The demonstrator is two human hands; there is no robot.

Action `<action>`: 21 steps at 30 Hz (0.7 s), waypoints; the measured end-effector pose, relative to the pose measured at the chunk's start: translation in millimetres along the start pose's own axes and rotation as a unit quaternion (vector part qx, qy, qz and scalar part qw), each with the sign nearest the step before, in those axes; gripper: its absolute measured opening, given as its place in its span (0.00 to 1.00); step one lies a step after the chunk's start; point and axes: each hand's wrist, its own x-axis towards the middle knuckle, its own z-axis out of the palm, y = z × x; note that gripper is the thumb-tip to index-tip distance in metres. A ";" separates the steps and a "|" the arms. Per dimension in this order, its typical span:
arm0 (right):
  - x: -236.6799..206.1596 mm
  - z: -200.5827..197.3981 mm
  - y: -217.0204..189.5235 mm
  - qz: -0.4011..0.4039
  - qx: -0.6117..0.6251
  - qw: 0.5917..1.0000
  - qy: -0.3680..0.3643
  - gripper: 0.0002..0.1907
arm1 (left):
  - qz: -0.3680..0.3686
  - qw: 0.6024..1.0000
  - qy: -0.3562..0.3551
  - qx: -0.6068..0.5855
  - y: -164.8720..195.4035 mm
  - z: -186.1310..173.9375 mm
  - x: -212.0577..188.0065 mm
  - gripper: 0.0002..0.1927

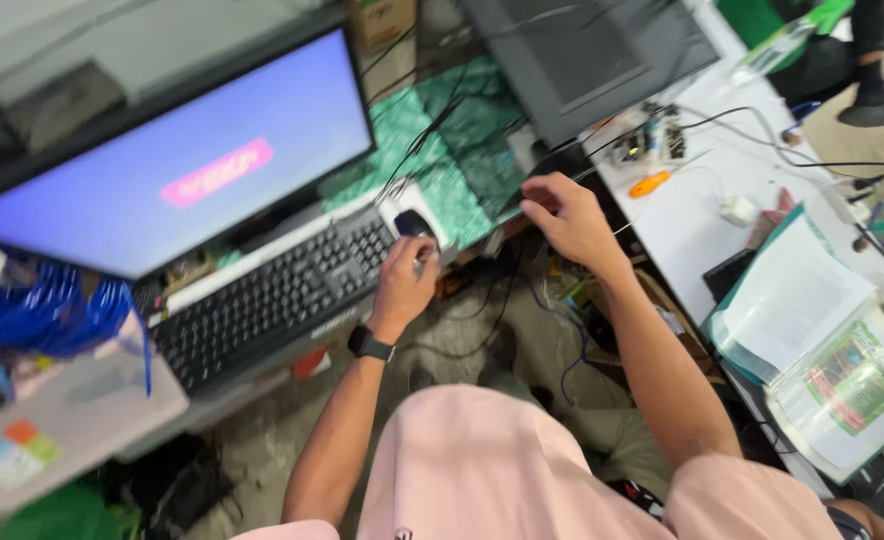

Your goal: The person handles a desktop computer tower on a workbench, arranges its cables, and connects a power adapter. They move around the cluttered shop, pick up a charger, plug it in, and later open a small white power adapter to work on its components while the monitor boots up.

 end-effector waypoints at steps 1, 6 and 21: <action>-0.9 -15.3 3.3 0.000 0.002 1.000 0.011 0.13 | 0.051 0.998 0.002 0.025 10.7 5.8 22.5 0.10; -6.4 -89.7 24.6 0.024 -0.033 0.992 0.121 0.10 | 0.214 0.975 -0.004 0.060 81.6 43.9 107.6 0.10; 77.9 -186.7 83.7 -0.087 -0.189 0.956 0.207 0.24 | 0.253 0.951 -0.062 0.167 129.7 168.9 244.5 0.17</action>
